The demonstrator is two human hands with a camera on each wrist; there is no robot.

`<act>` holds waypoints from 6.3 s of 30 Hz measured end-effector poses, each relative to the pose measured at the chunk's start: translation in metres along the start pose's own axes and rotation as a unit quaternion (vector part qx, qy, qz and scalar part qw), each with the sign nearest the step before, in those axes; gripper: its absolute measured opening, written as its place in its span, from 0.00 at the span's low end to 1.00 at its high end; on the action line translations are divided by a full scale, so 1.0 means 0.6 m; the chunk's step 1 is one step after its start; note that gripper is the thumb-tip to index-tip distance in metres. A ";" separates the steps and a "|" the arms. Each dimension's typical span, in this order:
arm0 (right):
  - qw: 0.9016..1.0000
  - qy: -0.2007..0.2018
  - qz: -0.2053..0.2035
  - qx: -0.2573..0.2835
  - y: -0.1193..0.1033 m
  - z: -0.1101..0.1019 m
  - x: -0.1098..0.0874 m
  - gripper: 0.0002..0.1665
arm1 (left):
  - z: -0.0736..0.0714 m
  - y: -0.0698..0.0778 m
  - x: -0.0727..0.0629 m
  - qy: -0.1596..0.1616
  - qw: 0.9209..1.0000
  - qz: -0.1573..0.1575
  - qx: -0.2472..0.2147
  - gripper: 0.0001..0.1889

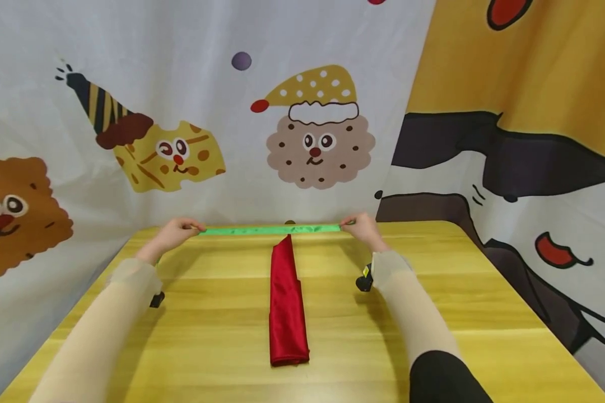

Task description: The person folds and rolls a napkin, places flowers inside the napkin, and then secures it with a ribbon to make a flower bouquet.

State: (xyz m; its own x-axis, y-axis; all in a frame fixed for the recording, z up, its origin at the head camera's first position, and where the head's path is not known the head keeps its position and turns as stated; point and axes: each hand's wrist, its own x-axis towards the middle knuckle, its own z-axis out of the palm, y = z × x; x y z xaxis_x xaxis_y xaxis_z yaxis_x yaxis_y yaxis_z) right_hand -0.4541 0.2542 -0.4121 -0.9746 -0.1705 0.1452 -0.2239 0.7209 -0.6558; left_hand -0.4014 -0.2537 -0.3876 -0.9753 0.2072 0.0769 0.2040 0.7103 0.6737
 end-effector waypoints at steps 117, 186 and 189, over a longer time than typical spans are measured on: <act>0.996 -0.040 -0.001 -0.084 0.039 0.047 -0.026 0.06 | 0.076 0.004 -0.012 -0.055 0.994 -0.078 0.053 0.13; 0.992 -0.101 -0.064 -0.046 0.053 -0.007 -0.191 0.05 | 0.074 0.034 -0.147 -0.166 0.986 0.003 0.034 0.06; 0.991 -0.104 -0.070 -0.044 0.052 -0.009 -0.192 0.04 | 0.072 0.038 -0.152 -0.167 0.985 0.001 0.037 0.06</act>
State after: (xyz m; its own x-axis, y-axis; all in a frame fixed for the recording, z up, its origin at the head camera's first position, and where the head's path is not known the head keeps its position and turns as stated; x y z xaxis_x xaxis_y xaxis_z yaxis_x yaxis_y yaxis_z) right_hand -0.3486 0.2998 -0.4453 -0.9139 -0.4001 0.0685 -0.3646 0.7348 -0.5719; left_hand -0.3041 -0.2273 -0.4113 -0.8954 0.4092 -0.1755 0.2238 0.7544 0.6171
